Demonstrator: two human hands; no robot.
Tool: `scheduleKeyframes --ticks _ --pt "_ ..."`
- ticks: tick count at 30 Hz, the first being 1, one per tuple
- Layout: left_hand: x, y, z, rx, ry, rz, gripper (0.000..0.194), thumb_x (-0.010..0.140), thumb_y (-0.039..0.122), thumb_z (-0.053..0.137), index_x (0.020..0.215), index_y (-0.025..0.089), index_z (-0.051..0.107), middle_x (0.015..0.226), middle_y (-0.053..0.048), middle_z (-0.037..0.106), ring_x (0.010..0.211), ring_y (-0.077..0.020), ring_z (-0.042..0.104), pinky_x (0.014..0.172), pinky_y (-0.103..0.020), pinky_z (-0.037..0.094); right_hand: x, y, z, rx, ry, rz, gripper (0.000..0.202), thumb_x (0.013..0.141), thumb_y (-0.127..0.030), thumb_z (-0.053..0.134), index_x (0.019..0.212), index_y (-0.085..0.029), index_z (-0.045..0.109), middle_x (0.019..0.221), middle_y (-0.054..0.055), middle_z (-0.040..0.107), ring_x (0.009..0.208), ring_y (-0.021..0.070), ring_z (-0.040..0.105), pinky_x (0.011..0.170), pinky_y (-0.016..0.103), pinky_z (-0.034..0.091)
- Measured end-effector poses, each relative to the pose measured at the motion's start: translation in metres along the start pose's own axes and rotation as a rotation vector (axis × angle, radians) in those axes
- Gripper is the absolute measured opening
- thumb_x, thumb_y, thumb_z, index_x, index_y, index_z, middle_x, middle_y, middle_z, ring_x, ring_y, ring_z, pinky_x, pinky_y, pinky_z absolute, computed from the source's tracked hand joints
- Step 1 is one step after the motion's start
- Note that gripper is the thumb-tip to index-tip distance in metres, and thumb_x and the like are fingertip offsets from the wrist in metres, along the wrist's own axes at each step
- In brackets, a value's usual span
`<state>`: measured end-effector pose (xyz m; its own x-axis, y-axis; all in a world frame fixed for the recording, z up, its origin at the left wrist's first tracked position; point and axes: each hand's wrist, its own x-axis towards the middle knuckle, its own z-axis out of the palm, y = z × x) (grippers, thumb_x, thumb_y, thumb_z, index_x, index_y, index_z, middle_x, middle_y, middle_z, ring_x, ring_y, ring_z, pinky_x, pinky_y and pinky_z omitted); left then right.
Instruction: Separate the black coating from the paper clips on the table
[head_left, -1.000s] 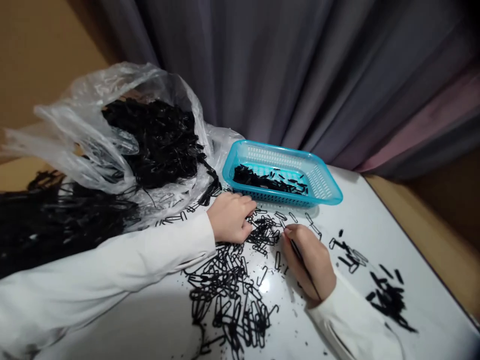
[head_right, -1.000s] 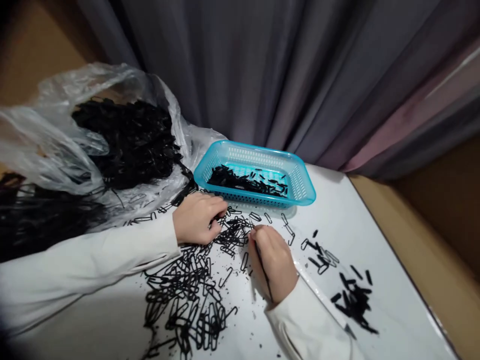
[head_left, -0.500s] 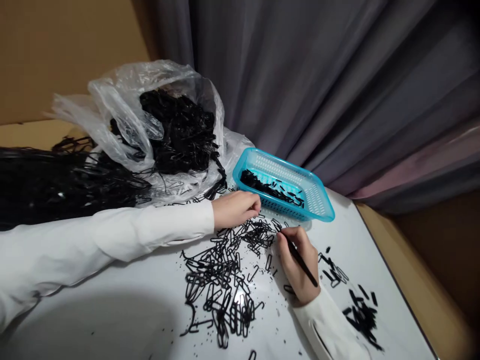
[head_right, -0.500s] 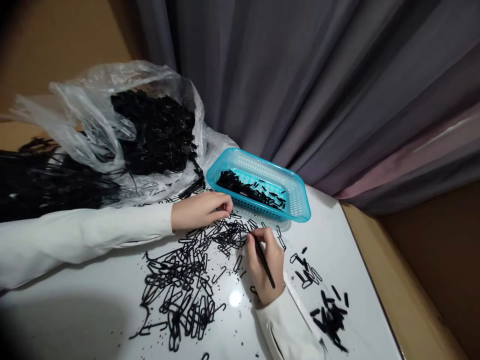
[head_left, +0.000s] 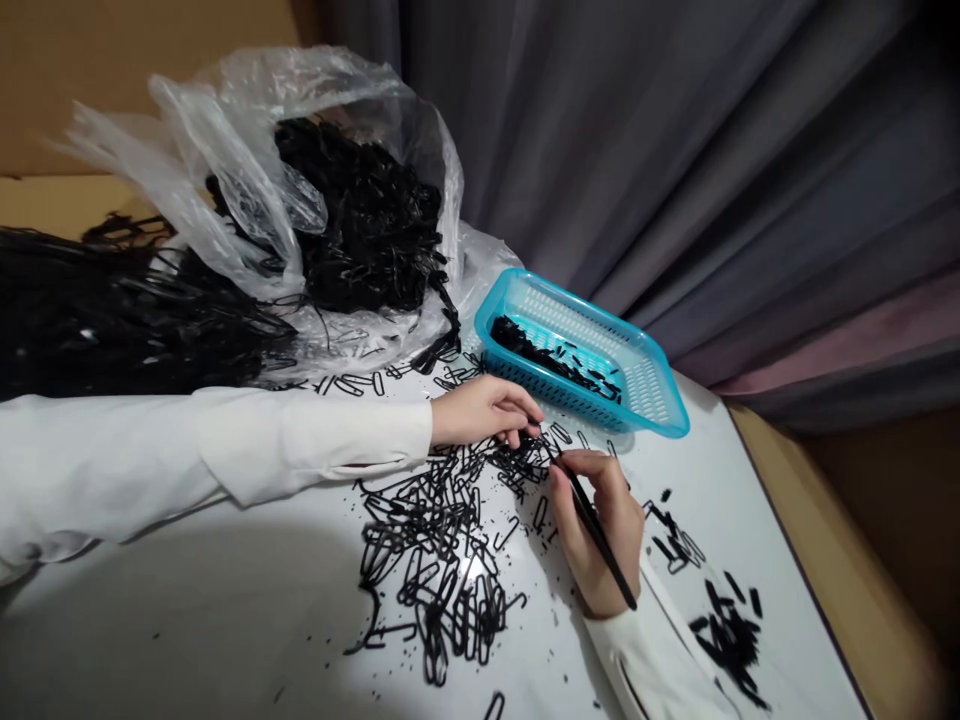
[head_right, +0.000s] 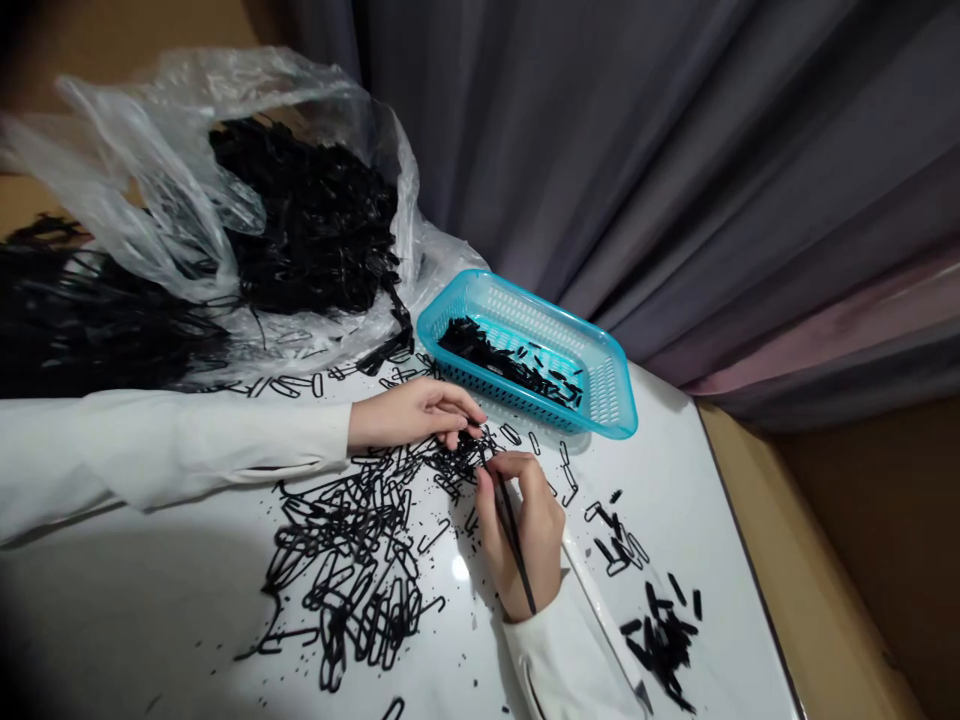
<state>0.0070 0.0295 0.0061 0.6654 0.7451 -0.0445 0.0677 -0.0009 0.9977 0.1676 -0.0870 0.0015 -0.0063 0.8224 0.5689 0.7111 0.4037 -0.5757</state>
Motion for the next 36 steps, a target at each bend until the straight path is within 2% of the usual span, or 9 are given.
scheduleKeyframes --ticks 4,10,20,29,32,36 --pt "-0.0006 0.0022 0.0014 -0.034 -0.053 -0.042 0.009 0.084 0.011 0.054 0.09 0.01 0.061 0.083 -0.007 0.073 0.057 -0.0062 0.06 0.063 -0.022 0.049 0.0002 0.0006 -0.0004 -0.068 0.002 -0.038 0.006 0.088 -0.018 0.056 0.092 -0.021 0.053 0.086 0.001 0.063 0.081 0.012 0.063 0.073 0.024 0.05" --pt "-0.0007 -0.0014 0.0031 -0.062 -0.091 0.015 0.006 0.084 0.009 0.055 0.087 0.011 0.059 0.08 -0.006 0.073 0.077 -0.0119 0.066 0.068 -0.024 0.049 0.0013 0.0015 -0.0004 -0.108 0.001 -0.065 0.007 0.088 -0.016 0.056 0.093 -0.02 0.053 0.086 0.001 0.064 0.08 0.0099 0.063 0.074 0.021 0.049" --pt "0.0002 -0.0043 0.002 -0.076 -0.059 0.029 0.006 0.082 0.009 0.056 0.087 0.01 0.059 0.084 -0.008 0.074 0.075 -0.0117 0.066 0.067 -0.025 0.049 -0.0001 0.0018 -0.0021 -0.116 -0.005 -0.074 0.007 0.088 -0.016 0.057 0.093 -0.02 0.053 0.087 0.001 0.064 0.082 0.0102 0.063 0.074 0.021 0.049" --pt "-0.0021 -0.0047 0.0022 -0.045 -0.049 0.046 0.006 0.081 0.008 0.057 0.085 0.011 0.058 0.081 -0.005 0.072 0.068 -0.0089 0.063 0.067 -0.024 0.049 0.0003 0.0015 -0.0008 -0.138 -0.043 -0.071 0.007 0.088 -0.016 0.056 0.093 -0.02 0.053 0.085 0.0 0.063 0.08 0.0098 0.062 0.072 0.02 0.049" --pt "-0.0043 -0.0039 0.0027 -0.007 -0.049 0.065 0.004 0.081 0.01 0.058 0.083 0.012 0.055 0.08 -0.004 0.072 0.068 -0.0096 0.064 0.066 -0.024 0.048 0.0003 0.001 0.0 -0.158 -0.053 -0.081 0.007 0.088 -0.016 0.056 0.092 -0.021 0.052 0.085 0.0 0.063 0.078 0.0103 0.062 0.07 0.021 0.049" --pt "-0.0075 -0.0046 0.0039 0.051 -0.05 0.101 0.012 0.081 0.013 0.06 0.079 0.015 0.048 0.074 -0.003 0.072 0.065 -0.0106 0.065 0.064 -0.024 0.047 0.001 0.0002 0.0007 -0.165 -0.057 -0.102 0.008 0.089 -0.015 0.055 0.091 -0.021 0.051 0.086 0.001 0.062 0.077 0.0114 0.062 0.07 0.024 0.049"
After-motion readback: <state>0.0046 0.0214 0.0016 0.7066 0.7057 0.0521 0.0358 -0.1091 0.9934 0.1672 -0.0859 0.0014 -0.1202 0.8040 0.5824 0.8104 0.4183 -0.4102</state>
